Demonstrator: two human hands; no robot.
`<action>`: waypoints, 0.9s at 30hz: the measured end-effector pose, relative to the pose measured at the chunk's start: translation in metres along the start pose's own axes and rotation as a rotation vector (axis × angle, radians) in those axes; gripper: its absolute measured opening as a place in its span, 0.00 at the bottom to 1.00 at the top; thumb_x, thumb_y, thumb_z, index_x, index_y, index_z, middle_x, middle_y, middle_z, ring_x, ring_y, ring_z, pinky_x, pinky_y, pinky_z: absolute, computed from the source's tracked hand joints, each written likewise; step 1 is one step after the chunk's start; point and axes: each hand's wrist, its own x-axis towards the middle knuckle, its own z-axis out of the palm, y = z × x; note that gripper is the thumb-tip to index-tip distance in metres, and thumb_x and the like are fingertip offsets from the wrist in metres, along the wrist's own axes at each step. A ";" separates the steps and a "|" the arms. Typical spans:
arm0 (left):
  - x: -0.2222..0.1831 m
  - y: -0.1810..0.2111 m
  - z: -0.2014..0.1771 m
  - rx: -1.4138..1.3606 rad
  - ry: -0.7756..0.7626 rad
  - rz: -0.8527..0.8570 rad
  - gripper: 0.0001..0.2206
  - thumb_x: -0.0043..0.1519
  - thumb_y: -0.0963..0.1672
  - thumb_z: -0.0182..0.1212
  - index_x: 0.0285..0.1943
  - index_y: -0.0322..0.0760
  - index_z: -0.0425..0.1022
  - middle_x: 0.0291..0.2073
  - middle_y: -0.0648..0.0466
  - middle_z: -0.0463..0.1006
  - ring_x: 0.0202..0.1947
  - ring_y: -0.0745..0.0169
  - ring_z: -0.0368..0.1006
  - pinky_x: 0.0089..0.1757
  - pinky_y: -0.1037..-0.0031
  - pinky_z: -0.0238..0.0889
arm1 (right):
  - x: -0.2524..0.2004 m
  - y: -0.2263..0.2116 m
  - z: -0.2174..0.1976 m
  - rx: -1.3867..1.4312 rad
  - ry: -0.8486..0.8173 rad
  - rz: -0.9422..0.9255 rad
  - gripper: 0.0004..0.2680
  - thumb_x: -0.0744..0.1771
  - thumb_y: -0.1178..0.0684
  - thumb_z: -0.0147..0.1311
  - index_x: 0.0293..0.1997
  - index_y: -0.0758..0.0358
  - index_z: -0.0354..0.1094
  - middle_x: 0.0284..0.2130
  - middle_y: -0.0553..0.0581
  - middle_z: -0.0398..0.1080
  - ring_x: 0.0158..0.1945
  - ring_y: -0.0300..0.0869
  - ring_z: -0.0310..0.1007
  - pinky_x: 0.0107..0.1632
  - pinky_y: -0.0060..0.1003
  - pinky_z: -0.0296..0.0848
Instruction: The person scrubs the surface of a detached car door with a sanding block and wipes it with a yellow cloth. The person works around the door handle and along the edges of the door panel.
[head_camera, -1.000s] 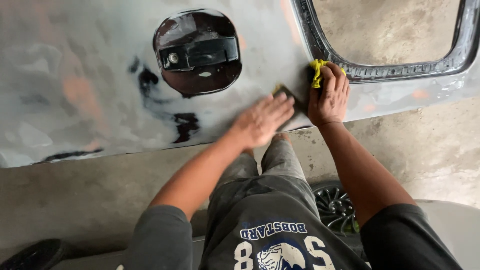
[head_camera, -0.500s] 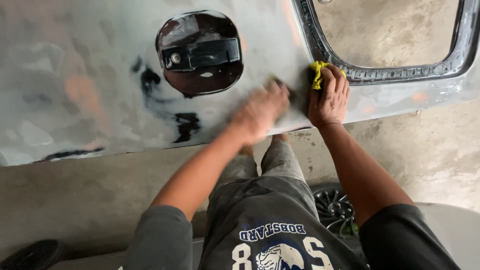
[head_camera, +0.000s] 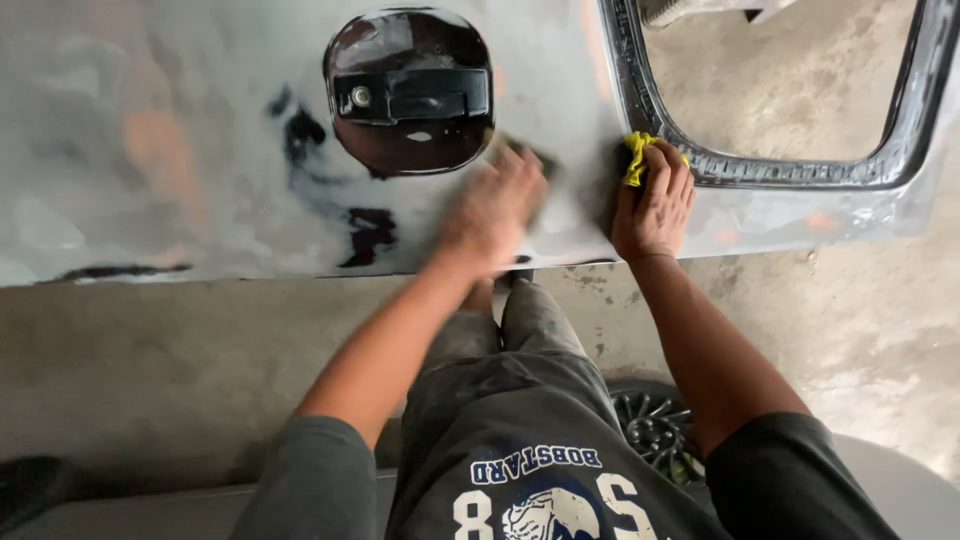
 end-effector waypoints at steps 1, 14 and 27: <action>0.008 -0.006 0.000 -0.005 0.001 -0.007 0.29 0.68 0.36 0.40 0.83 0.34 0.50 0.79 0.40 0.49 0.78 0.42 0.48 0.72 0.54 0.46 | -0.001 0.000 0.000 -0.001 -0.006 -0.006 0.19 0.68 0.57 0.52 0.68 0.57 0.58 0.66 0.61 0.61 0.65 0.60 0.61 0.68 0.52 0.57; 0.006 0.026 0.020 -0.207 0.262 -0.035 0.27 0.64 0.38 0.44 0.76 0.36 0.53 0.74 0.41 0.54 0.71 0.43 0.57 0.67 0.54 0.54 | -0.001 0.008 0.004 0.006 -0.022 -0.018 0.18 0.70 0.55 0.52 0.69 0.57 0.57 0.67 0.62 0.61 0.67 0.61 0.59 0.69 0.53 0.56; 0.007 0.086 -0.001 -0.340 0.176 -0.103 0.21 0.63 0.42 0.41 0.67 0.33 0.56 0.65 0.46 0.59 0.64 0.51 0.55 0.61 0.62 0.52 | -0.003 0.013 0.005 0.001 -0.035 -0.031 0.19 0.69 0.56 0.54 0.68 0.58 0.56 0.66 0.63 0.59 0.67 0.61 0.58 0.69 0.54 0.53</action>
